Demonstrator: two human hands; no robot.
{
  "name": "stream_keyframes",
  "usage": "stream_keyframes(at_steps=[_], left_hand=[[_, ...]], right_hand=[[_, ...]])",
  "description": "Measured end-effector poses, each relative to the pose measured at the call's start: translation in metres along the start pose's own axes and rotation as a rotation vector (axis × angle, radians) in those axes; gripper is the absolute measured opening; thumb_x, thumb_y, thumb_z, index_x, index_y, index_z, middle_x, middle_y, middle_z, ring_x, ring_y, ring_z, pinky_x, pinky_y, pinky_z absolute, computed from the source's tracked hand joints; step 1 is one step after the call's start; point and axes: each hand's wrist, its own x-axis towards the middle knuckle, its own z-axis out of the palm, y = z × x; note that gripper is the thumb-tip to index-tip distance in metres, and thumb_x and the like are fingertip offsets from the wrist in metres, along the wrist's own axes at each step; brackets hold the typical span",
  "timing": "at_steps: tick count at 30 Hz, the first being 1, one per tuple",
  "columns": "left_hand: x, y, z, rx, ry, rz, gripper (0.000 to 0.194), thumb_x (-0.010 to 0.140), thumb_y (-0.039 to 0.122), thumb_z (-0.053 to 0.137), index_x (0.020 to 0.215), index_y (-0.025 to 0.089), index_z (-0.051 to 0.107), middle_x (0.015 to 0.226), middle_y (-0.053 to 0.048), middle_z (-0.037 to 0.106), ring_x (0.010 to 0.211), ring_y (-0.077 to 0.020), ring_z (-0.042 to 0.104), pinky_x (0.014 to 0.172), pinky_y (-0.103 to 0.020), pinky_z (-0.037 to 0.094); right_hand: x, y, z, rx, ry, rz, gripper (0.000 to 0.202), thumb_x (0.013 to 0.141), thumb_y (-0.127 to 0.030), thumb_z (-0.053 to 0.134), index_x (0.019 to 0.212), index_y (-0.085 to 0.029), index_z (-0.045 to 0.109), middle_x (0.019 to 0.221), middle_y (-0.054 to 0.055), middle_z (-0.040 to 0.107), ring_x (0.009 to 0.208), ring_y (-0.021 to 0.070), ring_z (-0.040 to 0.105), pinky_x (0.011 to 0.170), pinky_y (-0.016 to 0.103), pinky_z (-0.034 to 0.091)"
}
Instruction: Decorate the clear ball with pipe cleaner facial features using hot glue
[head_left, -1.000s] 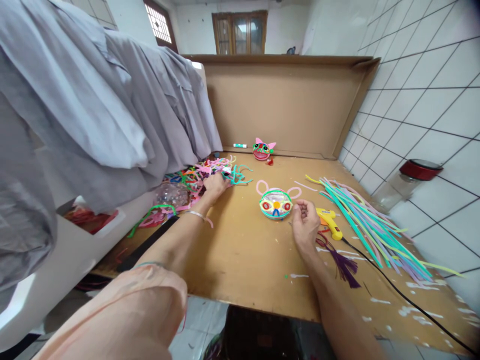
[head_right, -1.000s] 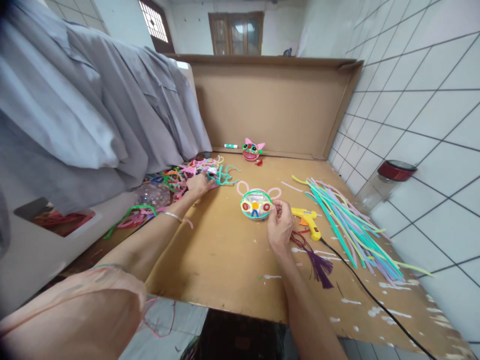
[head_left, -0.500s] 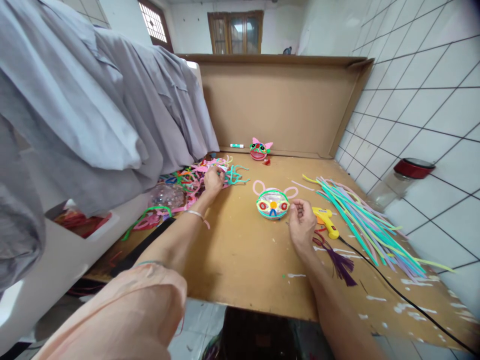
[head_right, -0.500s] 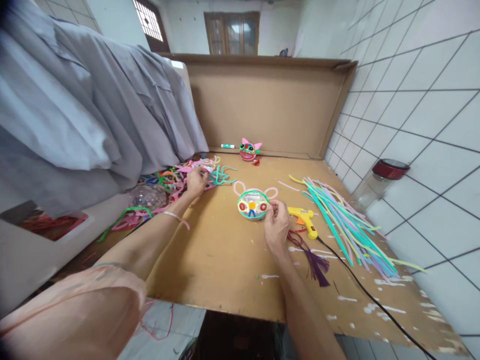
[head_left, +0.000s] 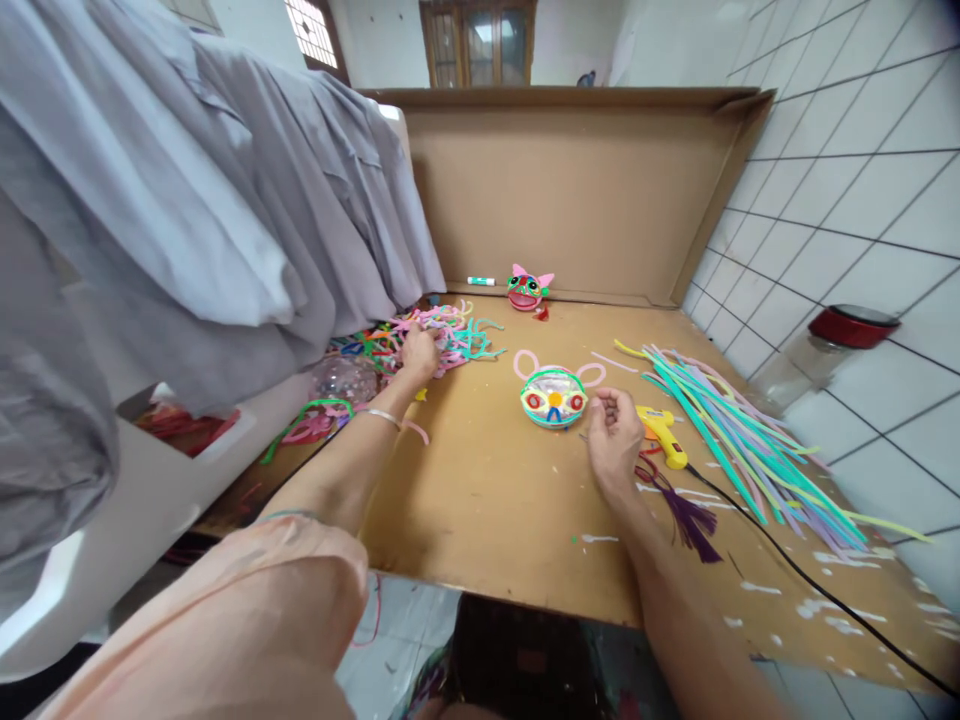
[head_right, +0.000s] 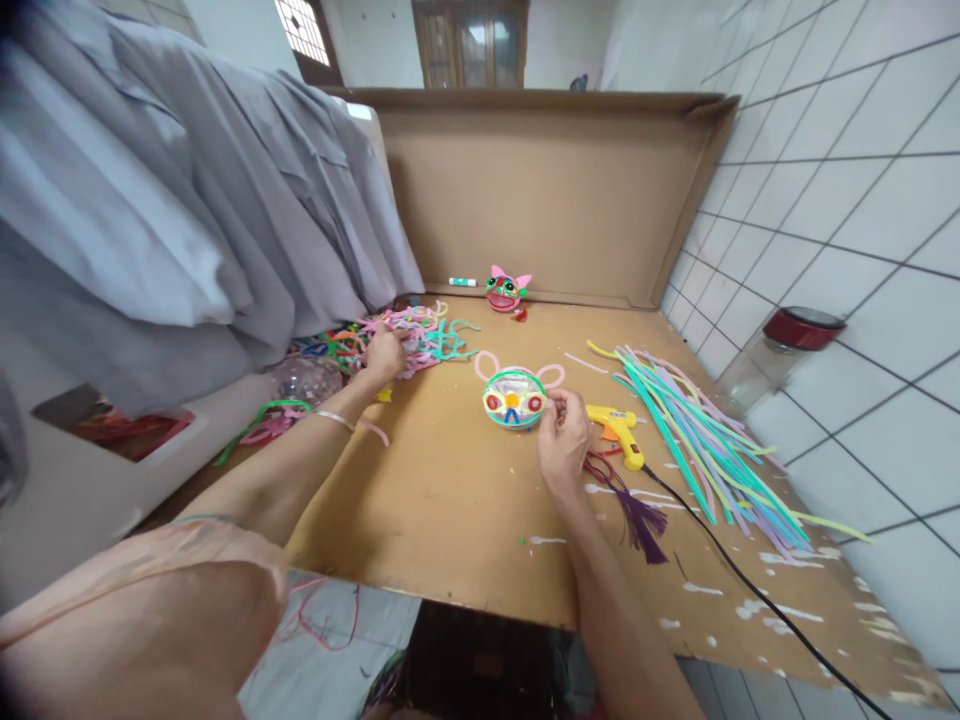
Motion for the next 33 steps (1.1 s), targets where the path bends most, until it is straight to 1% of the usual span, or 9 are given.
stream_keyframes(at_steps=[4, 6, 9, 12, 15, 20, 25, 29, 33], left_hand=[[0.009, -0.002, -0.019, -0.104, 0.096, 0.088, 0.052, 0.072, 0.012, 0.048, 0.122, 0.019, 0.062, 0.132, -0.01, 0.056, 0.118, -0.0226, 0.054, 0.099, -0.034, 0.045], [0.018, -0.013, -0.043, -0.19, 0.148, 0.142, 0.04, 0.074, 0.015, 0.045, 0.106, 0.015, 0.069, 0.121, -0.01, 0.063, 0.112, -0.0221, 0.057, 0.099, -0.035, 0.045], [0.026, -0.033, -0.079, -0.264, 0.119, 0.021, 0.037, 0.073, 0.019, 0.045, 0.098, 0.01, 0.07, 0.089, -0.008, 0.07, 0.08, -0.0182, 0.062, 0.078, -0.031, 0.051], [0.017, -0.043, -0.096, -0.159, 0.041, -0.049, 0.032, 0.07, 0.018, 0.045, 0.088, 0.011, 0.071, 0.073, -0.005, 0.068, 0.066, -0.0159, 0.059, 0.067, -0.027, 0.049], [0.0, -0.04, -0.093, -0.02, -0.052, -0.05, 0.026, 0.07, 0.017, 0.048, 0.079, 0.014, 0.072, 0.066, -0.004, 0.067, 0.068, -0.0191, 0.061, 0.069, -0.029, 0.049], [-0.004, -0.04, -0.089, 0.181, 0.095, -0.062, 0.037, 0.077, 0.016, 0.05, 0.109, 0.014, 0.068, 0.121, -0.013, 0.066, 0.114, -0.0263, 0.057, 0.095, -0.035, 0.044], [0.008, -0.052, -0.096, 0.373, -0.128, -0.234, 0.049, 0.07, 0.034, 0.069, 0.111, 0.008, 0.065, 0.105, -0.018, 0.071, 0.093, -0.0311, 0.066, 0.071, -0.032, 0.049], [-0.007, -0.04, -0.084, 0.423, -0.238, -0.086, 0.041, 0.073, 0.026, 0.065, 0.113, 0.021, 0.067, 0.109, -0.011, 0.071, 0.097, -0.029, 0.064, 0.075, -0.031, 0.048], [-0.038, -0.016, -0.065, 0.44, -0.281, 0.128, 0.032, 0.08, 0.013, 0.053, 0.105, 0.022, 0.07, 0.111, -0.011, 0.07, 0.113, -0.0278, 0.056, 0.093, -0.035, 0.042]], right_hand=[[0.001, -0.003, -0.001, -0.003, 0.014, 0.014, 0.019, 0.08, -0.032, 0.049, 0.088, -0.018, 0.059, 0.079, 0.004, 0.064, 0.068, 0.0162, 0.057, 0.067, 0.03, 0.048], [0.002, -0.005, -0.002, -0.012, 0.029, 0.017, 0.019, 0.081, -0.033, 0.049, 0.088, -0.018, 0.059, 0.078, 0.004, 0.063, 0.068, 0.016, 0.057, 0.066, 0.029, 0.047], [0.002, -0.007, -0.002, -0.004, 0.038, 0.01, 0.019, 0.081, -0.033, 0.05, 0.088, -0.018, 0.059, 0.078, 0.003, 0.063, 0.068, 0.0158, 0.057, 0.065, 0.029, 0.047], [0.001, -0.006, -0.002, 0.003, 0.026, 0.002, 0.019, 0.081, -0.033, 0.05, 0.089, -0.018, 0.059, 0.079, 0.003, 0.063, 0.068, 0.0155, 0.057, 0.064, 0.029, 0.047], [0.001, -0.003, -0.001, -0.008, 0.02, 0.008, 0.02, 0.081, -0.033, 0.049, 0.09, -0.018, 0.059, 0.079, 0.004, 0.063, 0.067, 0.0153, 0.056, 0.064, 0.029, 0.047], [0.002, 0.001, 0.0, -0.037, 0.019, 0.022, 0.019, 0.08, -0.033, 0.049, 0.086, -0.018, 0.059, 0.075, 0.003, 0.062, 0.065, 0.0148, 0.055, 0.063, 0.028, 0.046], [0.001, 0.004, 0.001, -0.051, -0.024, -0.007, 0.021, 0.081, -0.034, 0.049, 0.089, -0.017, 0.06, 0.078, 0.004, 0.063, 0.066, 0.0158, 0.056, 0.064, 0.03, 0.047], [0.001, 0.006, 0.0, -0.053, -0.036, -0.007, 0.022, 0.081, -0.035, 0.05, 0.089, -0.017, 0.06, 0.079, 0.005, 0.064, 0.067, 0.0164, 0.056, 0.066, 0.031, 0.048], [0.001, 0.004, -0.001, -0.044, -0.033, 0.013, 0.023, 0.08, -0.037, 0.051, 0.088, -0.017, 0.061, 0.077, 0.005, 0.064, 0.066, 0.0165, 0.056, 0.064, 0.03, 0.048]])
